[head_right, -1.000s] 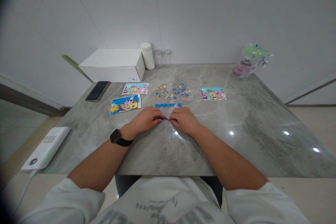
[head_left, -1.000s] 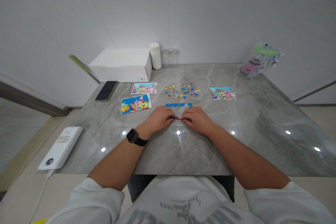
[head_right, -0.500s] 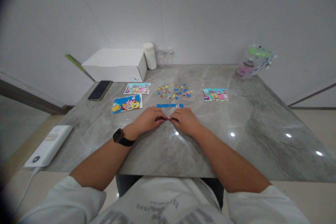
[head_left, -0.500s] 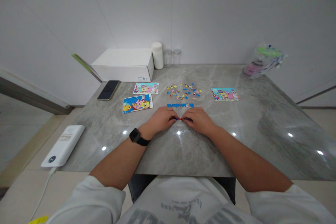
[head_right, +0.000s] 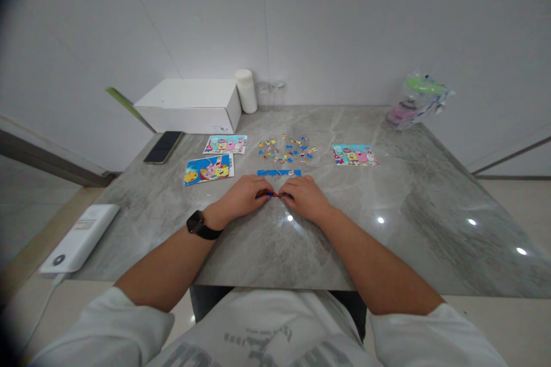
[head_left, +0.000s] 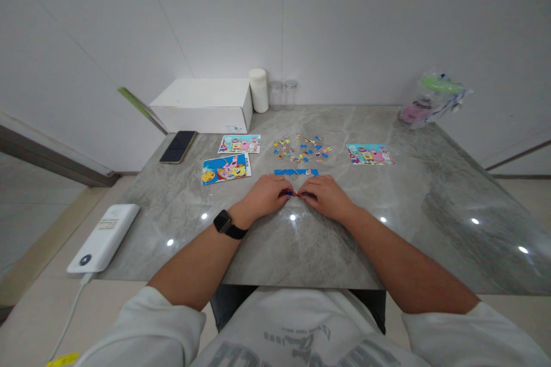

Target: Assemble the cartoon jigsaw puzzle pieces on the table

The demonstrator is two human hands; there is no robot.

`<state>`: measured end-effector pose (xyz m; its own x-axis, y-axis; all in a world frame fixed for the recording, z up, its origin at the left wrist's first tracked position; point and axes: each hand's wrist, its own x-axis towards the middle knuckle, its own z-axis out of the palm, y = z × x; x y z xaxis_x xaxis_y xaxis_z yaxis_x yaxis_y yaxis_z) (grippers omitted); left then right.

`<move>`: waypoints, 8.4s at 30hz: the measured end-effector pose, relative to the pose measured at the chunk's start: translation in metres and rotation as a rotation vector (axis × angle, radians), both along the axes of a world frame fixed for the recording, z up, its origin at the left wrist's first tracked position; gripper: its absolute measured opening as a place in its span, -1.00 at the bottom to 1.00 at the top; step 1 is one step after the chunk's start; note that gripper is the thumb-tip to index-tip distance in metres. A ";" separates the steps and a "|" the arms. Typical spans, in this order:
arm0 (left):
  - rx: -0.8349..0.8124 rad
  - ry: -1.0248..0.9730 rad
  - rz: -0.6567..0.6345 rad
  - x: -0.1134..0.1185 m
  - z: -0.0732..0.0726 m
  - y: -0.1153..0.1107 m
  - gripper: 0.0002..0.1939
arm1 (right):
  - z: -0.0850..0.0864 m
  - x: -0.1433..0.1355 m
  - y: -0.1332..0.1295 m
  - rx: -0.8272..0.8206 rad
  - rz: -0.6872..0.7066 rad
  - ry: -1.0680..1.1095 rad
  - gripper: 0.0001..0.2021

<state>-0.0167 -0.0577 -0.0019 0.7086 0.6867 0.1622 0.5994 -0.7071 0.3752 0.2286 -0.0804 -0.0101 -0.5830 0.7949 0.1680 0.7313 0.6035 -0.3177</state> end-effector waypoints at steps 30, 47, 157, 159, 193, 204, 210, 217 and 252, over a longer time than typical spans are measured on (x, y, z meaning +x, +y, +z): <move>0.011 0.018 0.053 0.004 -0.001 -0.004 -0.83 | -0.004 0.000 0.001 -0.023 -0.021 0.050 -0.75; 0.015 -0.187 0.408 -0.025 0.022 0.016 -0.70 | 0.006 0.027 0.009 0.100 -0.222 0.144 -0.74; -0.251 -0.581 0.657 -0.021 -0.020 0.044 -0.55 | 0.056 0.047 0.034 0.134 -0.327 0.369 -0.76; -0.281 -0.622 0.676 -0.022 -0.023 0.047 -0.55 | 0.068 0.048 0.047 0.153 -0.342 0.350 -0.76; -0.405 -0.746 0.607 -0.016 -0.029 0.043 -0.77 | 0.089 0.060 0.138 0.174 -0.314 0.184 -0.78; -0.387 -0.696 0.615 -0.014 -0.022 0.042 -0.78 | 0.090 0.054 0.136 0.121 -0.293 0.156 -0.80; -0.312 -0.676 0.601 -0.013 -0.020 0.042 -0.80 | 0.093 0.054 0.135 0.112 -0.319 0.107 -0.80; -0.317 -0.684 0.596 -0.015 -0.025 0.043 -0.76 | 0.091 0.059 0.137 0.103 -0.401 0.024 -0.78; -0.105 -0.875 0.588 -0.004 0.010 0.090 -0.80 | 0.020 0.084 0.175 -0.257 -0.478 -0.352 -0.76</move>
<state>-0.0203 0.0323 0.0084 -0.0747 0.9240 0.3750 0.3278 -0.3324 0.8844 0.3131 0.0947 0.0095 -0.1399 0.9699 -0.1991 0.9874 0.1218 -0.1006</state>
